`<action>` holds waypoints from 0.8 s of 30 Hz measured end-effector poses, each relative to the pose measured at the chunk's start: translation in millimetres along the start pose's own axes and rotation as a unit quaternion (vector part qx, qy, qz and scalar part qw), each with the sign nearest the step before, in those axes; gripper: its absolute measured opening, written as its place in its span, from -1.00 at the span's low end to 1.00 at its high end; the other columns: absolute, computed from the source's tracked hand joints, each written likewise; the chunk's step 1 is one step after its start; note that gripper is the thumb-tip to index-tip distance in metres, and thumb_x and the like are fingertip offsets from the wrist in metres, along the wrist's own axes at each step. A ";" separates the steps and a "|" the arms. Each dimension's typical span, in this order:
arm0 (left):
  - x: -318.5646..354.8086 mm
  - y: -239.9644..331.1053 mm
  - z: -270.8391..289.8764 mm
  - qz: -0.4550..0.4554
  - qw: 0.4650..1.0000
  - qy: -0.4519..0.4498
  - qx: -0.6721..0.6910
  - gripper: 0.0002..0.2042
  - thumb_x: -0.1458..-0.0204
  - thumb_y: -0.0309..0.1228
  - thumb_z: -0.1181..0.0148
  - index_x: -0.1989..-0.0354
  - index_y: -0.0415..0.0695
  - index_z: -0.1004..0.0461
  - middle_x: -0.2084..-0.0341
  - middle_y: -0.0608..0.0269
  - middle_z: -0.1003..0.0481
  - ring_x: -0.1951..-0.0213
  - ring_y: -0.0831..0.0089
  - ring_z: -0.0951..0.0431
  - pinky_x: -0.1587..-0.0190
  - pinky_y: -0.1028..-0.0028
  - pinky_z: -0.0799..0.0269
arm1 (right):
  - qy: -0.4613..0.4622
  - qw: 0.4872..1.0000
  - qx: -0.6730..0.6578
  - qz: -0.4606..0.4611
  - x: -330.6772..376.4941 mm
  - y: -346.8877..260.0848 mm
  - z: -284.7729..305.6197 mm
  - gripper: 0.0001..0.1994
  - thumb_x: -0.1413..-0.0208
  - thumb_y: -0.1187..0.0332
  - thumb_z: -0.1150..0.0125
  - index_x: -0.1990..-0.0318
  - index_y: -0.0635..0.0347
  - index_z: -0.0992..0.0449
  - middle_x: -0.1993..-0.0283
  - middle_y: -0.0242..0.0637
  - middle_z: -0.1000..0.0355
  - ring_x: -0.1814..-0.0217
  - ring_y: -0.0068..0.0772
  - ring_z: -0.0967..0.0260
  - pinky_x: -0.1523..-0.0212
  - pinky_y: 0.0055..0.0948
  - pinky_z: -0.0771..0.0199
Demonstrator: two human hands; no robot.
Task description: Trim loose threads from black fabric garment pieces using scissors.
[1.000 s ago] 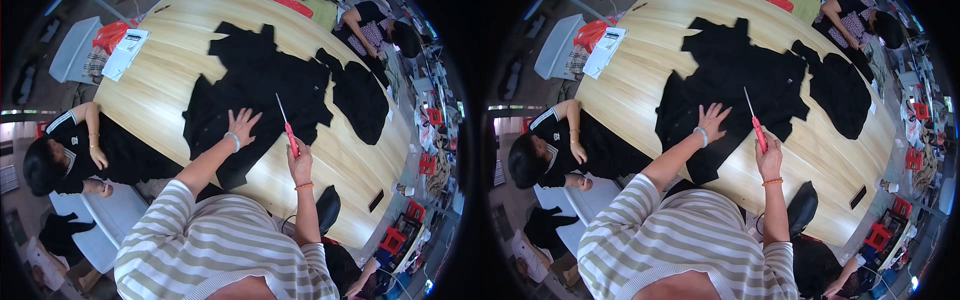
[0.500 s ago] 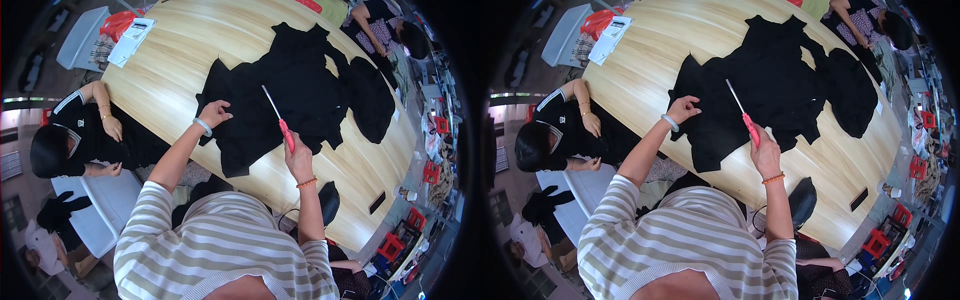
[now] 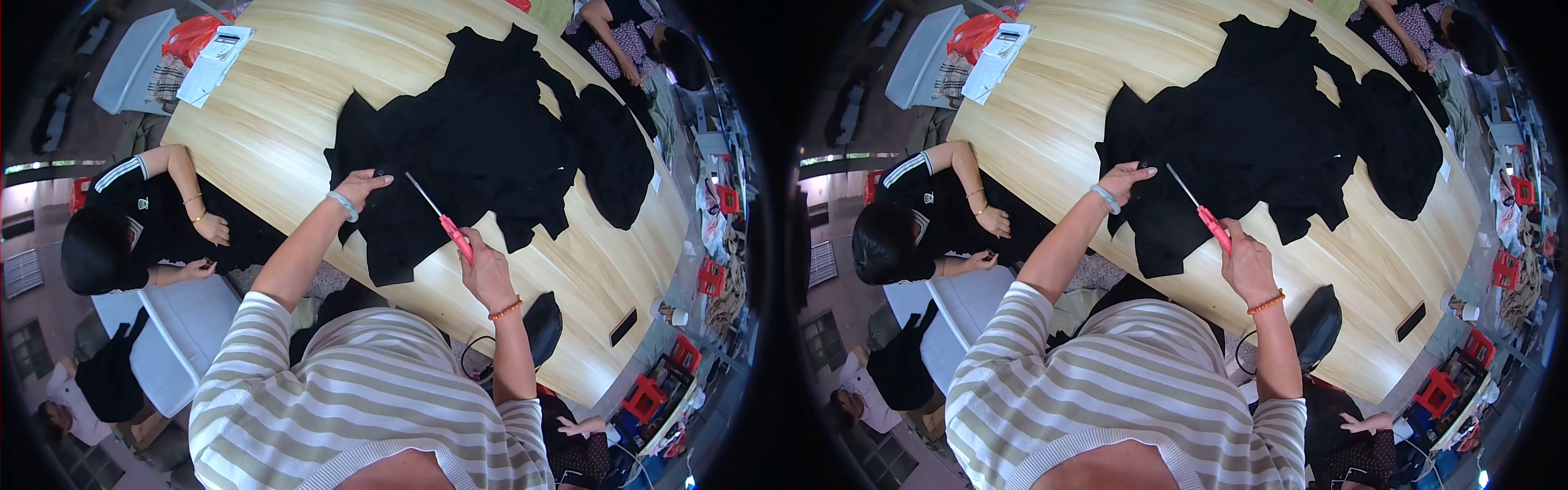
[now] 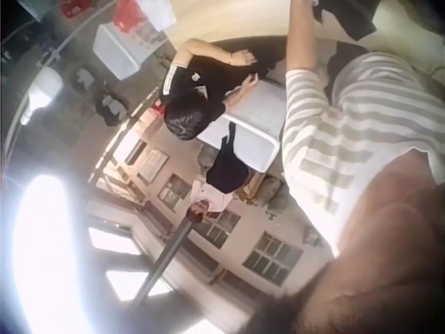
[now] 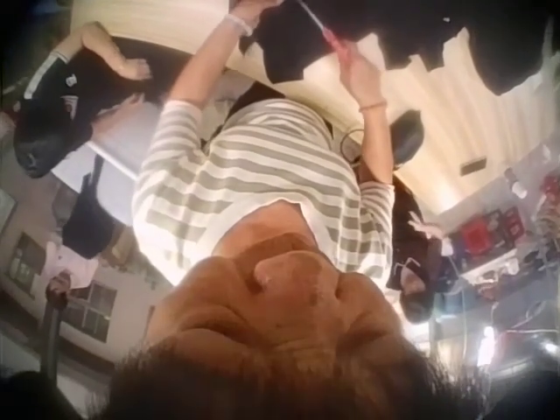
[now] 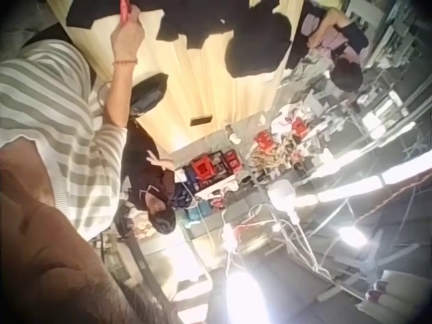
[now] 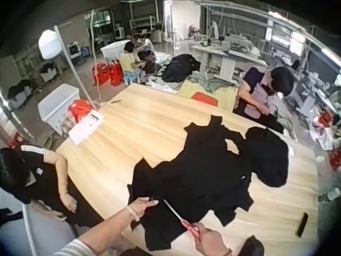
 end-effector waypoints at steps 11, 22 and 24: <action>-11.9 -32.7 20.0 -0.008 0.986 0.126 0.109 -0.70 -0.06 -0.38 -0.33 0.07 -0.17 -0.42 0.23 0.23 -0.52 0.09 0.45 -0.50 0.01 0.42 -0.44 | -0.109 0.992 0.064 -0.018 11.6 -23.3 9.0 -0.69 -0.15 0.30 -0.13 -0.02 0.17 -0.35 0.43 0.04 -0.50 0.32 0.15 -0.49 0.18 -0.04 -0.44; 7.9 4.3 23.7 -0.240 0.875 0.196 -0.372 -0.55 0.04 -0.15 -0.38 0.21 -0.37 -0.54 0.40 0.11 -0.58 0.30 0.42 -0.57 0.19 0.48 -0.46 | -0.043 0.999 -0.013 0.004 6.3 -17.9 8.3 -0.72 -0.10 0.45 -0.12 0.01 0.23 -0.36 0.36 0.00 -0.51 0.26 0.09 -0.50 0.18 -0.14 -0.48; 1.0 31.4 2.9 -0.117 0.942 0.234 -0.212 -0.54 0.07 -0.09 -0.41 0.21 -0.29 -0.57 0.39 0.12 -0.58 0.29 0.41 -0.57 0.24 0.47 -0.48 | -0.021 0.999 -0.022 0.015 5.4 -13.1 3.3 -0.72 -0.07 0.54 -0.10 0.03 0.24 -0.38 0.33 0.00 -0.51 0.24 0.07 -0.50 0.18 -0.16 -0.48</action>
Point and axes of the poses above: each hand's wrist, its own x-axis away from the middle knuckle, its own z-axis out of the back of the hand, y = z × x, the point moved 3 cm from there along -x, towards the middle knuckle
